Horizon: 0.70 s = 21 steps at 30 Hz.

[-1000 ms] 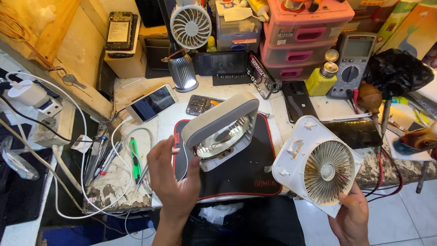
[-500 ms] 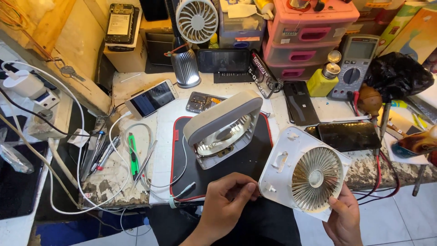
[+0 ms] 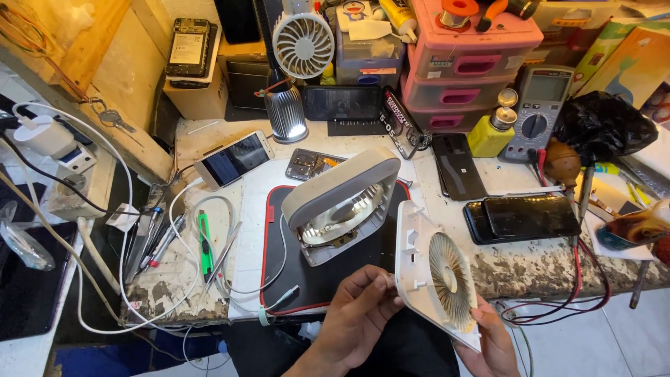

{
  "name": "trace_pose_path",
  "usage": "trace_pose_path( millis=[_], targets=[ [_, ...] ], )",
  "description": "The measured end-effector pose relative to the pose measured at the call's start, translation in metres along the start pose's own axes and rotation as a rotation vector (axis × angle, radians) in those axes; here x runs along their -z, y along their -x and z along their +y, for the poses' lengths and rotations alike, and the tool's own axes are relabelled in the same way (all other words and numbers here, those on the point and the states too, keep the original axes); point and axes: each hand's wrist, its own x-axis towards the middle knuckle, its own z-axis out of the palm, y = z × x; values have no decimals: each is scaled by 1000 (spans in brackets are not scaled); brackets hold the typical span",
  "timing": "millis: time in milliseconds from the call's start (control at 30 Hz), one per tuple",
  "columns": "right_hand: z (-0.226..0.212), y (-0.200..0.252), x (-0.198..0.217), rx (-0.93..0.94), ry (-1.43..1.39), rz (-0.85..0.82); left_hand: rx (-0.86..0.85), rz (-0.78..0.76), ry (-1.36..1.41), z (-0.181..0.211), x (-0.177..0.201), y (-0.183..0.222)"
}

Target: Disassembling a small portable desk fan using a screwdriver and prying the casing apart.

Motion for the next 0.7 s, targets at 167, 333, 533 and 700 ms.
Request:
trace_pose_path(
  millis=[167, 333, 533, 700],
  targets=[
    [11, 2, -24, -8, -211, -201, -84, -112, 18, 1, -11, 1],
    [-29, -6, -38, 182, -124, -161, -518, 71, -818, 35, -20, 3],
    [-51, -17, -43, 340, 179, 32, -1250, -113, -2132, 43, -5, -23],
    [-51, -21, -38, 364, 133, 52, -1411, -327, -2248, 23, 3, -52]
  ],
)
